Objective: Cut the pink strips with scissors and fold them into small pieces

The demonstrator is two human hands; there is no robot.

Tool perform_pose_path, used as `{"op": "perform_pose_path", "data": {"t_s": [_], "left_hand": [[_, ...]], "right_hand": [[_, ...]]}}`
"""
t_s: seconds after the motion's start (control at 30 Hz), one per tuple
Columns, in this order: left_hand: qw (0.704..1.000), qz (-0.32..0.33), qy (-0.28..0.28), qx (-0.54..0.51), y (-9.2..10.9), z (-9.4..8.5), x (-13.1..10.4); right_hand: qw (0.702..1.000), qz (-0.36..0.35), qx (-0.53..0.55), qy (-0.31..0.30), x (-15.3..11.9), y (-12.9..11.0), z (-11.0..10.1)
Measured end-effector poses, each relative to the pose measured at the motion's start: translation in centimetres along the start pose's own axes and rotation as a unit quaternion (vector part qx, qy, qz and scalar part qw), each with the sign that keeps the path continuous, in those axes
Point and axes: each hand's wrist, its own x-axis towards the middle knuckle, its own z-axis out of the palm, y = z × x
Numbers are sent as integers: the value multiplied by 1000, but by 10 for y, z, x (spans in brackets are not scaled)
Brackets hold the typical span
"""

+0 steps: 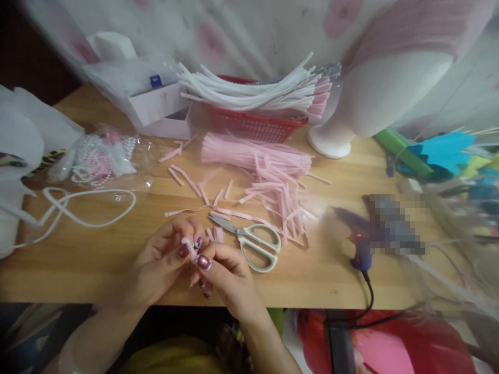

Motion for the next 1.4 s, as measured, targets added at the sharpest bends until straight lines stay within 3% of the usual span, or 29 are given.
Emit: {"op": "perform_pose_path", "data": {"t_s": [0.07, 0.17, 0.33, 0.5, 0.7, 0.93, 1.03, 1.17, 1.3, 1.4], "left_hand": [[1000, -6, -6, 19, 1, -3, 0], [999, 2, 0, 39, 2, -3, -2], [998, 18, 57, 37, 0, 7, -4], [996, 8, 85, 18, 3, 13, -5], [989, -25, 104, 98, 10, 16, -5], [987, -95, 128, 11, 5, 25, -4], [988, -90, 121, 13, 2, 26, -4], [989, -43, 80, 114, 2, 23, -5], [954, 38, 55, 291, 7, 18, -6], [944, 37, 48, 324, 11, 18, -7]], "right_hand": [[997, 35, 70, 5, 1, 8, -1], [997, 37, 65, 6, -1, 14, -3], [998, -54, -19, -9, 0, 10, -3], [973, -152, -172, -7, 2, -5, 0], [986, -71, -150, -14, -2, -9, 3], [965, -98, -241, 29, -2, -16, 6], [958, -88, -270, 30, -4, -19, 4], [965, -79, -252, 12, -7, -21, 3], [980, -46, -190, 26, -9, -20, -2], [986, -37, -151, 58, -9, -19, -8]]}}
